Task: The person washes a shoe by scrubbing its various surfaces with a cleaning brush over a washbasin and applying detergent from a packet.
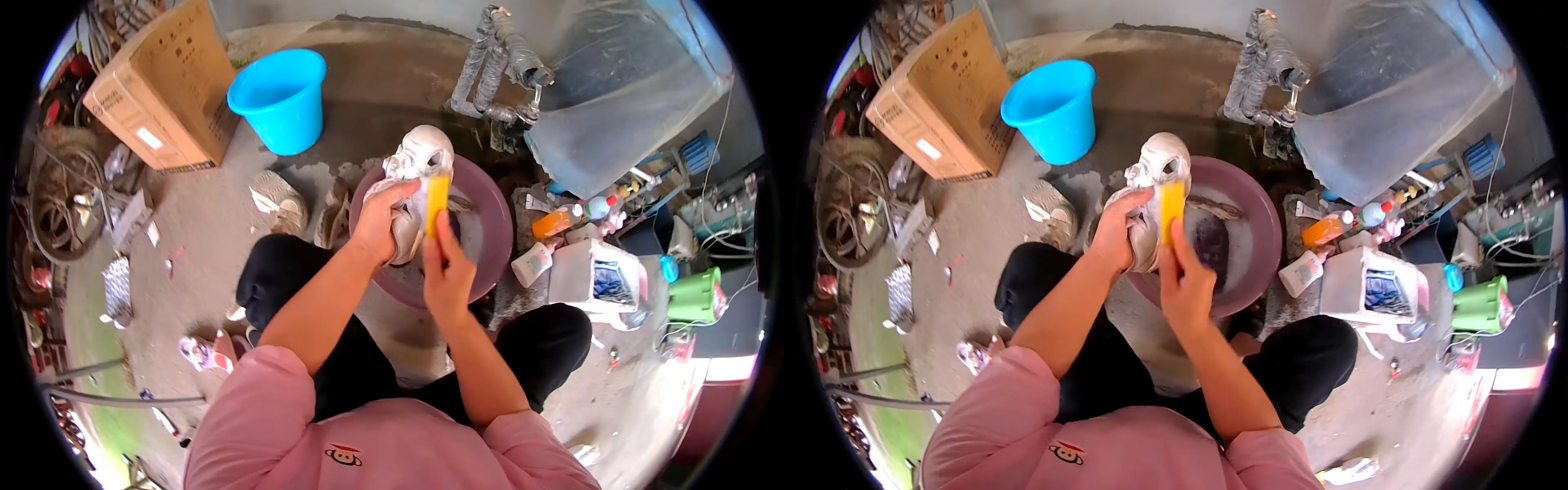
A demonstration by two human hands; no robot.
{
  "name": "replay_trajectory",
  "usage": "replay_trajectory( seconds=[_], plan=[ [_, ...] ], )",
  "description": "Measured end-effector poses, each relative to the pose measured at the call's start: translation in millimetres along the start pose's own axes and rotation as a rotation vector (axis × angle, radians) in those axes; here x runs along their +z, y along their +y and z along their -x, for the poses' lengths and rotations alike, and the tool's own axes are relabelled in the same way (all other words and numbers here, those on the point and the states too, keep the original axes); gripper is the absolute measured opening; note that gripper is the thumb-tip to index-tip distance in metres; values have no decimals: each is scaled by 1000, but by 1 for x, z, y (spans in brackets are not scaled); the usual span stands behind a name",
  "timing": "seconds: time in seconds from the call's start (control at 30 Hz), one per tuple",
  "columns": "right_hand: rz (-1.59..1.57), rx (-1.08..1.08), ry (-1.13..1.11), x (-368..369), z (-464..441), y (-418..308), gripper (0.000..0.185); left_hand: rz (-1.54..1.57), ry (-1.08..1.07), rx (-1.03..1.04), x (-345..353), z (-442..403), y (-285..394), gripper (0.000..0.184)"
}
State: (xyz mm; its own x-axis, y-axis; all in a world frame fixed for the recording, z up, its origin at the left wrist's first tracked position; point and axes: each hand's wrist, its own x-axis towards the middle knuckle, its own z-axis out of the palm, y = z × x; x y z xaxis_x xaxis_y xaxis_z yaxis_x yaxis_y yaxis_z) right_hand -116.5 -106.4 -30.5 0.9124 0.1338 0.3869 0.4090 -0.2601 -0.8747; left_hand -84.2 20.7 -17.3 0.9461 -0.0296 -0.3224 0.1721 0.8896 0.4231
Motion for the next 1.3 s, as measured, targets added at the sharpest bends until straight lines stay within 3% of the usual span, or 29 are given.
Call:
replay_trajectory(
  seconds=[0.1,0.23,0.27,0.37,0.4,0.5,0.7,0.83,1.0,1.03,1.1,1.2,1.3],
  plan=[
    [83,26,-42,-7,-44,-13,35,-100,49,4,4,4,-7,29],
    [29,-59,9,17,-7,-13,37,47,-53,5,-3,7,13,29],
    [34,38,-56,16,-6,-19,38,54,-67,21,-5,8,16,29],
    [11,1,-82,14,-1,-19,37,81,-36,-16,-11,11,15,29],
    [76,-115,-45,13,-18,-16,37,-17,-1,19,-9,14,11,29],
    [13,67,-2,9,-52,-18,37,-55,70,46,3,25,2,28],
    [14,50,-88,20,15,-18,37,64,-6,26,-18,21,18,28],
    [61,122,-40,1,-16,-18,37,-208,53,19,-15,27,-3,28],
    [40,11,-52,4,18,-10,38,-117,59,-28,-26,30,-10,27],
    [-35,152,-151,1,39,-13,39,-54,57,-43,-35,32,-15,27],
    [-59,155,-153,-1,61,-12,38,27,75,-64,-44,40,-26,27],
    [150,94,-152,-4,37,2,37,38,128,-95,-58,58,-52,27],
    [38,324,-143,0,18,11,37,2,125,-114,-66,56,-58,27]
  ],
)
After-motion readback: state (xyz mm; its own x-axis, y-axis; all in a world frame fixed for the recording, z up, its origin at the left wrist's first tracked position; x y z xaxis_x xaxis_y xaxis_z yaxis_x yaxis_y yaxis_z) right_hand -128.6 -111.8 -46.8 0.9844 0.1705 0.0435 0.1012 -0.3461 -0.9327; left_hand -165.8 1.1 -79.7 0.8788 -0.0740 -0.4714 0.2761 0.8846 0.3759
